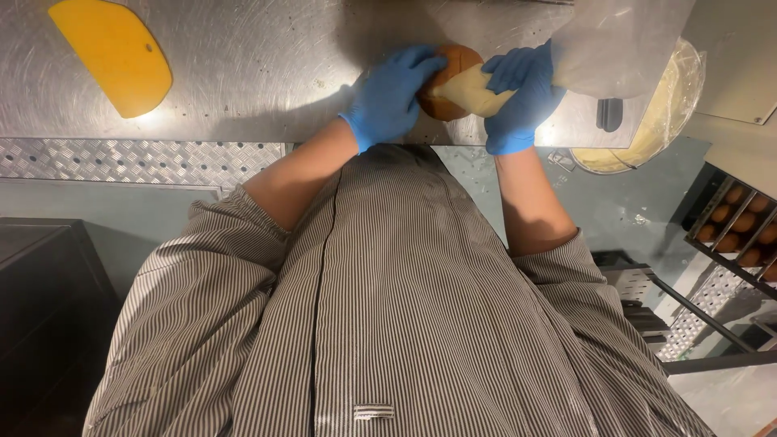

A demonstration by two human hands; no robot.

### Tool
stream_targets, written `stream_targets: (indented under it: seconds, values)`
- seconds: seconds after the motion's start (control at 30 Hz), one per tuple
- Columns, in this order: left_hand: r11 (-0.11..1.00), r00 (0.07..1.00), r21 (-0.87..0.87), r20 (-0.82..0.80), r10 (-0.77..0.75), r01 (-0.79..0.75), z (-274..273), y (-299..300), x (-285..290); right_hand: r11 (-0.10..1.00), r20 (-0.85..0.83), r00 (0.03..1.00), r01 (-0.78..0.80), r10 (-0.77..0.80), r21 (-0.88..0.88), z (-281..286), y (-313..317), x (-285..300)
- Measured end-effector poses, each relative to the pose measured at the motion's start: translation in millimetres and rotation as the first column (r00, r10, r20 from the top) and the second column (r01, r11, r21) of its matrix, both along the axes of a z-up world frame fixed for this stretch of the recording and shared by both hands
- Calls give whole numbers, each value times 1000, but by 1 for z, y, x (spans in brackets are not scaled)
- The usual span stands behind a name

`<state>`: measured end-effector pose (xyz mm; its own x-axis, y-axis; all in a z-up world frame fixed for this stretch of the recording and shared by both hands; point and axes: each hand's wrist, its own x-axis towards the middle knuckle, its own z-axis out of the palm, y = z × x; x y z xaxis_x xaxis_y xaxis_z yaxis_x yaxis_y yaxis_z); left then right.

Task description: Filling sliced baked buns with cream using a piping bag.

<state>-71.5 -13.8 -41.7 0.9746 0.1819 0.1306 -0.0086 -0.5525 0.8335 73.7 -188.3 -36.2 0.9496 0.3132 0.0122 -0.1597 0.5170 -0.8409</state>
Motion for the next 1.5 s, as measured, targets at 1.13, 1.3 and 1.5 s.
stream_targets:
  seconds: [1.13, 1.3, 1.5]
  values:
    - [970, 992, -242, -120, -38, 8, -5, -27, -11, 988, 171, 981, 114, -94, -108, -15, -18, -6]
    - [964, 995, -266, -96, -30, 3, -6, -35, -18, 993, 112, 989, 105, -98, -53, -11, -16, -6]
    - [944, 971, -330, -234, -52, -29, -11, -25, -9, 992, 167, 984, 82, -66, -95, 5, -11, -5]
